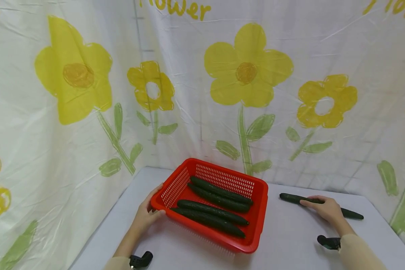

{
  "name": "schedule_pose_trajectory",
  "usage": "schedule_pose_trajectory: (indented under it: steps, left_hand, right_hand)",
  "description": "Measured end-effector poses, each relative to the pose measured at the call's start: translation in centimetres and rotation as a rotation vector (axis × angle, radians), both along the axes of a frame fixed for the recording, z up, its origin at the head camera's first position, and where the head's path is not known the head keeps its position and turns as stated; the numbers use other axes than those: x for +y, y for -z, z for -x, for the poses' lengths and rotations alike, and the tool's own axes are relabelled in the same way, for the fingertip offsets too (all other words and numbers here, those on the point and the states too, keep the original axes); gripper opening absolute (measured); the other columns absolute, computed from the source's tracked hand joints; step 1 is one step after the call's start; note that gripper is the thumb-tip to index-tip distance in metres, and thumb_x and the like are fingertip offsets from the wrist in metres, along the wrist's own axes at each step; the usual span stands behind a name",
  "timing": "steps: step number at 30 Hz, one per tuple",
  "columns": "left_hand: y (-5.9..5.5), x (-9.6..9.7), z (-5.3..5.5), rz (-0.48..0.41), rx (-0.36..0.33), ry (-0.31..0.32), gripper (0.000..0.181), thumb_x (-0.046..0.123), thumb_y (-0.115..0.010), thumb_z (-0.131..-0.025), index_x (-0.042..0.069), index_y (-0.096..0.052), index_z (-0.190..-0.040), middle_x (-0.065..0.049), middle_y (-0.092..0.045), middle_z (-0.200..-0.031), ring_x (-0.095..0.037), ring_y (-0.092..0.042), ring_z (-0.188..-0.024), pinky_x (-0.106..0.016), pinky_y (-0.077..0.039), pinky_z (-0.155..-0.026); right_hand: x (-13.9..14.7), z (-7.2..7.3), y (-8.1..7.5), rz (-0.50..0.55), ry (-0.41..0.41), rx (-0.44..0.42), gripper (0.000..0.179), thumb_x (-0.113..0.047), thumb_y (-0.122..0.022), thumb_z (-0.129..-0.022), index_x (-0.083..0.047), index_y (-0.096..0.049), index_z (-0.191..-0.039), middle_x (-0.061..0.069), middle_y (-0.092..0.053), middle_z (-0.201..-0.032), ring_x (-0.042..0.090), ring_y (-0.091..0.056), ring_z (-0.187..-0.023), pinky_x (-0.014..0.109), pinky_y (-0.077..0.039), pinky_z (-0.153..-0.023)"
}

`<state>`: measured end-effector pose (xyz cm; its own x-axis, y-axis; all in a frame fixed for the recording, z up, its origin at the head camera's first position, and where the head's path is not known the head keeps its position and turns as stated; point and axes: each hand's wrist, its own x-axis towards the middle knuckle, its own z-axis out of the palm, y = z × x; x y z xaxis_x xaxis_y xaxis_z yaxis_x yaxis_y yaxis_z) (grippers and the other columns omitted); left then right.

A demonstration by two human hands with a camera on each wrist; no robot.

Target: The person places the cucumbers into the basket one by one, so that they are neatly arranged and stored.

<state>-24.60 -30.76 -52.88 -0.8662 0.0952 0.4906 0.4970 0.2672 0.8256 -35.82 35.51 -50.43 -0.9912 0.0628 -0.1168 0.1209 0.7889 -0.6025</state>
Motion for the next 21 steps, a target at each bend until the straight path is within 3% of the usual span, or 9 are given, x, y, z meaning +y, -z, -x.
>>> schedule_pose_trajectory:
  steps: [7,21]
  left_hand:
    - [-0.1,0.1,-0.1,-0.01,-0.015,-0.009,0.083,0.022,-0.081,-0.093,0.016,-0.04,-0.165,-0.016,-0.041,-0.168,-0.005,-0.055,-0.135,-0.019,-0.048,-0.104]
    - [0.1,0.0,0.0,-0.007,-0.017,-0.012,0.082,0.02,-0.081,-0.093,0.02,-0.041,-0.165,-0.014,-0.041,-0.168,-0.006,-0.056,-0.134,-0.019,-0.048,-0.104]
  right_hand:
    - [0.5,-0.5,0.7,0.064,0.039,0.004,0.088,-0.073,-0.072,-0.088,-0.005,-0.064,-0.143,0.036,-0.033,-0.163,0.061,-0.028,-0.146,0.072,-0.028,-0.115]
    - [-0.2,-1.1,1.0,0.077,0.1,0.071,0.085,-0.07,-0.078,-0.085,-0.003,-0.07,-0.135,0.035,-0.042,-0.159,0.058,-0.035,-0.144,0.069,-0.03,-0.115]
